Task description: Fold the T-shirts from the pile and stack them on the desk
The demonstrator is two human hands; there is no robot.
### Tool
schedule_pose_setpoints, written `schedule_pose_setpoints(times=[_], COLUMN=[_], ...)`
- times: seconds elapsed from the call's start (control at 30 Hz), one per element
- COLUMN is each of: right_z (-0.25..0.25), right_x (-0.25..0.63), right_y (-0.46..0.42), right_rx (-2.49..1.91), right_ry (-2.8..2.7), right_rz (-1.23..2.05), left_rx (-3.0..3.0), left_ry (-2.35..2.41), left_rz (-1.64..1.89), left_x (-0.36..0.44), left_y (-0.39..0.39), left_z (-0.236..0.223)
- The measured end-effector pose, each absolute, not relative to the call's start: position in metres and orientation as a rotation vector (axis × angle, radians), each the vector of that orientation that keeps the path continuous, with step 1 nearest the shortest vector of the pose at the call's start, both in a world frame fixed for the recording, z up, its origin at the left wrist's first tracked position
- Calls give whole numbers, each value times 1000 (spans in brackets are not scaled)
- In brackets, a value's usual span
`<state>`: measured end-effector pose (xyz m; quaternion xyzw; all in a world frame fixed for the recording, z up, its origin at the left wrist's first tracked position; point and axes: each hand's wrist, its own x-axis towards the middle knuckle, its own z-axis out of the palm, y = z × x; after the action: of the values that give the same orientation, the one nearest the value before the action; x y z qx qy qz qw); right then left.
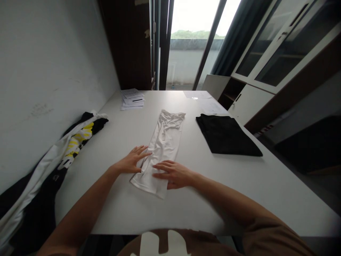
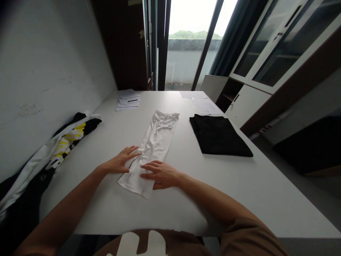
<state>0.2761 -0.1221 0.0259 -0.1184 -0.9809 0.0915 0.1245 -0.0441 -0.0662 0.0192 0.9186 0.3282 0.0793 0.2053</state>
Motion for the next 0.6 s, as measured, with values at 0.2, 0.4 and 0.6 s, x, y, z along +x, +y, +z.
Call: schedule_pose_setpoints(times=[0.2, 0.4, 0.6], right_z=[17, 22, 18], right_x=[273, 278, 270], right_y=[-124, -116, -106], right_rx=[-339, -812, -1086], right_ry=[-2770, -2038, -1217], right_rz=[370, 975, 1503], left_rx=[2616, 2673, 2420], left_ry=[845, 774, 817], left_rz=[202, 305, 628], left_x=[-34, -14, 3], left_y=[-75, -85, -97], left_z=[23, 25, 22])
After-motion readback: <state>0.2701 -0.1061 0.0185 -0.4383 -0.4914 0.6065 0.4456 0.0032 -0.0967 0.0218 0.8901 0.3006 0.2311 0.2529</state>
